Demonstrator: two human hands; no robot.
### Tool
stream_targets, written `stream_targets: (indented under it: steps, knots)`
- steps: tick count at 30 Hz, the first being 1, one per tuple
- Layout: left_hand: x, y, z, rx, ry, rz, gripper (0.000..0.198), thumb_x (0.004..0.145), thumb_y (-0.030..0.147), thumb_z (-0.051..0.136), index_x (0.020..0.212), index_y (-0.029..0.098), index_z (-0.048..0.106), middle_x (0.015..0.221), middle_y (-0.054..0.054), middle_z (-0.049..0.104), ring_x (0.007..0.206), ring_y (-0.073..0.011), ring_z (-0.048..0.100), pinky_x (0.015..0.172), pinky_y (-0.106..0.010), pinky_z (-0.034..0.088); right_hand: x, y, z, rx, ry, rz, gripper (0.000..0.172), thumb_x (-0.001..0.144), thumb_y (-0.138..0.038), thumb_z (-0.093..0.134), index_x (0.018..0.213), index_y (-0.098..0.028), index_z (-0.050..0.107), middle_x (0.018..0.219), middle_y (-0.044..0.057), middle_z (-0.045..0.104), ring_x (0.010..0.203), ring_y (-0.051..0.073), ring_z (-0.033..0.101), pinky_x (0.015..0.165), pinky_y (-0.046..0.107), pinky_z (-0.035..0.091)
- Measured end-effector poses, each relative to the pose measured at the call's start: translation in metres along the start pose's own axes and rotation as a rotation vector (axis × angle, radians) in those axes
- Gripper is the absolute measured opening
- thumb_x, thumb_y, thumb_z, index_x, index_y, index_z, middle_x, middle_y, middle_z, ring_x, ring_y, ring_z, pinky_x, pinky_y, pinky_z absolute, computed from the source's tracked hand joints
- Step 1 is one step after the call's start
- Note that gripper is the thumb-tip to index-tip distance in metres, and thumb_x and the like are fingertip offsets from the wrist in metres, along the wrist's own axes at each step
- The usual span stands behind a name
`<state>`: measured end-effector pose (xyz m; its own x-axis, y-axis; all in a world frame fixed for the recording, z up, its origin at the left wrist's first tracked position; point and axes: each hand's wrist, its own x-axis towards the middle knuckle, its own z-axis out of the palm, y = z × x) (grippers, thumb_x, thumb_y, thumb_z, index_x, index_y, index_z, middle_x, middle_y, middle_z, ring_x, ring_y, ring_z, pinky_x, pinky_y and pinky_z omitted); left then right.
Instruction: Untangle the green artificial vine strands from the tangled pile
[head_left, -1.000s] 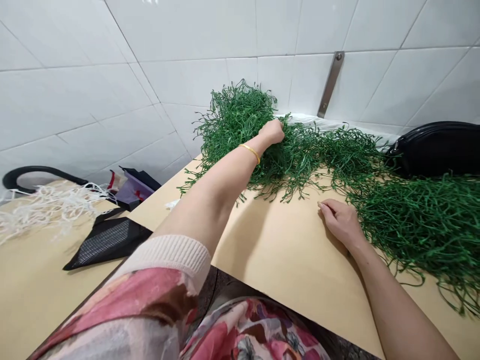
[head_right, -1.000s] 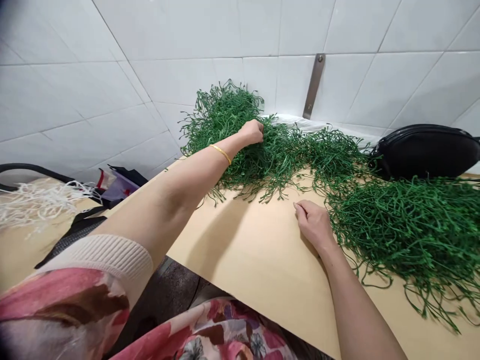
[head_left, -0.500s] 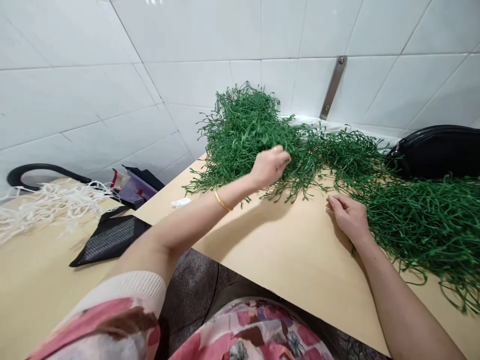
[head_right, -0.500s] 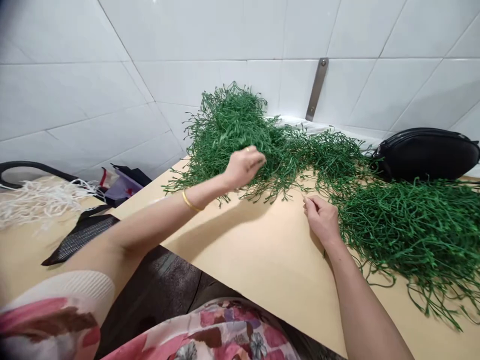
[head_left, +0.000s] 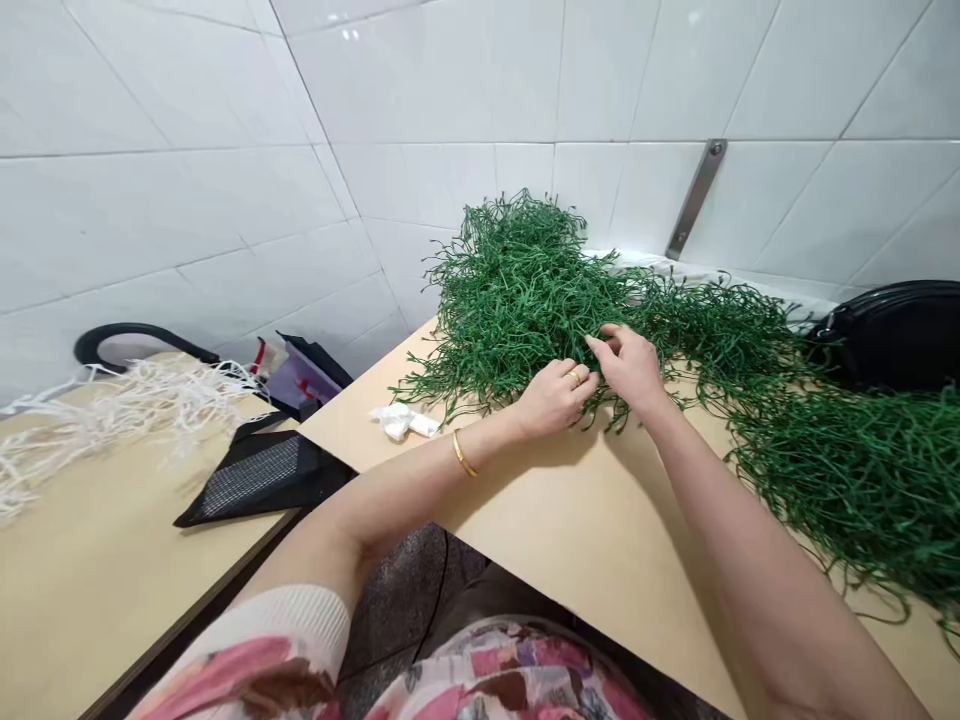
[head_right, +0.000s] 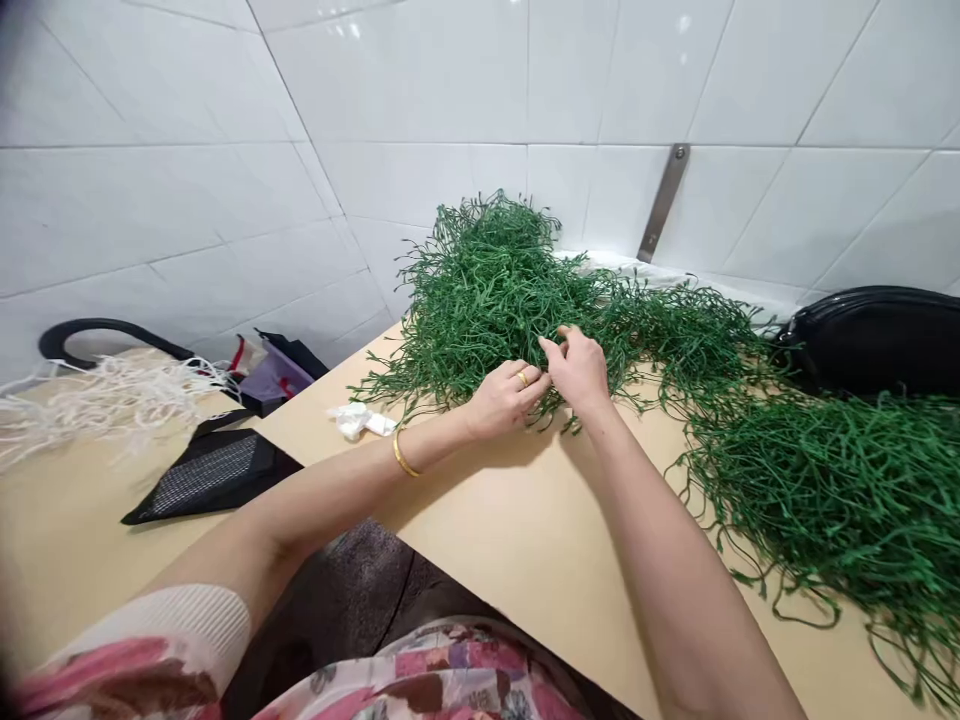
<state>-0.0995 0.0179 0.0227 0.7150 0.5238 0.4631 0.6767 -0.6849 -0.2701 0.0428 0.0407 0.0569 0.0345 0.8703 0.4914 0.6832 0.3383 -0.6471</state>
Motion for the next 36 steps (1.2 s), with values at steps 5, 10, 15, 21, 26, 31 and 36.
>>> stream_targets:
  steps: [5, 10, 15, 21, 26, 31, 36]
  knots:
    - [-0.016, -0.016, 0.007, 0.021, 0.022, -0.093, 0.053, 0.082, 0.044, 0.046, 0.127, 0.016, 0.047, 0.126, -0.018, 0.049, 0.119, -0.0306, 0.042, 0.100, -0.053, 0.028, 0.006, -0.010, -0.012, -0.052, 0.009, -0.069, 0.027, 0.079, -0.034, 0.045, 0.059, -0.018, 0.053, 0.054, 0.000, 0.049, 0.054, 0.012, 0.040, 0.058, 0.026, 0.030]
    - [-0.006, -0.050, 0.025, 0.007, -0.140, -0.344, 0.060, 0.077, 0.037, 0.058, 0.134, 0.029, 0.040, 0.148, -0.015, 0.024, 0.137, -0.0386, 0.013, 0.100, -0.068, 0.011, 0.005, -0.004, -0.064, -0.014, 0.086, 0.020, 0.028, 0.077, -0.037, 0.049, 0.056, -0.018, 0.049, 0.049, -0.003, 0.040, 0.050, 0.010, 0.035, 0.054, 0.025, 0.027]
    - [0.013, -0.081, 0.041, -0.030, -0.221, -0.435, 0.053, 0.082, 0.035, 0.051, 0.134, 0.029, 0.042, 0.149, -0.015, 0.022, 0.139, -0.0355, 0.005, 0.101, -0.067, 0.011, -0.030, 0.014, -0.077, 0.012, 0.019, 0.105, 0.033, 0.077, -0.041, 0.048, 0.054, -0.019, 0.043, 0.049, -0.003, 0.037, 0.049, 0.010, 0.034, 0.051, 0.025, 0.026]
    - [0.030, -0.095, 0.051, -0.008, -0.287, -0.547, 0.049, 0.083, 0.041, 0.046, 0.131, 0.031, 0.046, 0.148, -0.008, 0.028, 0.138, -0.0340, 0.011, 0.106, -0.063, 0.003, -0.092, 0.012, -0.048, 0.034, -0.214, 0.180, 0.033, 0.082, -0.041, 0.039, 0.057, -0.020, 0.037, 0.054, -0.002, 0.042, 0.054, 0.012, 0.041, 0.054, 0.025, 0.029]
    - [0.030, -0.085, 0.048, -0.029, -0.311, -0.563, 0.054, 0.082, 0.038, 0.048, 0.135, 0.028, 0.041, 0.150, -0.010, 0.023, 0.140, -0.0330, 0.005, 0.108, -0.059, 0.000, -0.084, 0.021, -0.048, -0.240, -0.175, 0.068, 0.030, 0.084, -0.036, 0.036, 0.061, -0.019, 0.044, 0.060, 0.003, 0.051, 0.059, 0.014, 0.044, 0.060, 0.028, 0.028]
    - [0.022, -0.058, 0.008, -0.020, -0.392, -0.524, 0.057, 0.082, 0.029, 0.047, 0.137, 0.022, 0.036, 0.151, -0.018, 0.012, 0.139, -0.0380, 0.003, 0.101, -0.064, 0.021, -0.060, 0.033, -0.033, -0.500, -0.172, -0.010, 0.023, 0.085, -0.028, 0.035, 0.067, -0.018, 0.047, 0.064, 0.005, 0.055, 0.066, 0.017, 0.048, 0.065, 0.030, 0.027]
    - [0.035, -0.026, -0.066, -0.018, -0.487, -0.416, 0.036, 0.077, 0.008, 0.042, 0.106, 0.016, 0.063, 0.118, -0.017, 0.056, 0.111, -0.0281, 0.053, 0.082, -0.040, 0.047, -0.063, 0.042, -0.033, -0.454, -0.241, -0.074, 0.020, 0.083, -0.027, 0.039, 0.078, -0.019, 0.056, 0.075, 0.006, 0.060, 0.074, 0.019, 0.052, 0.069, 0.031, 0.031]
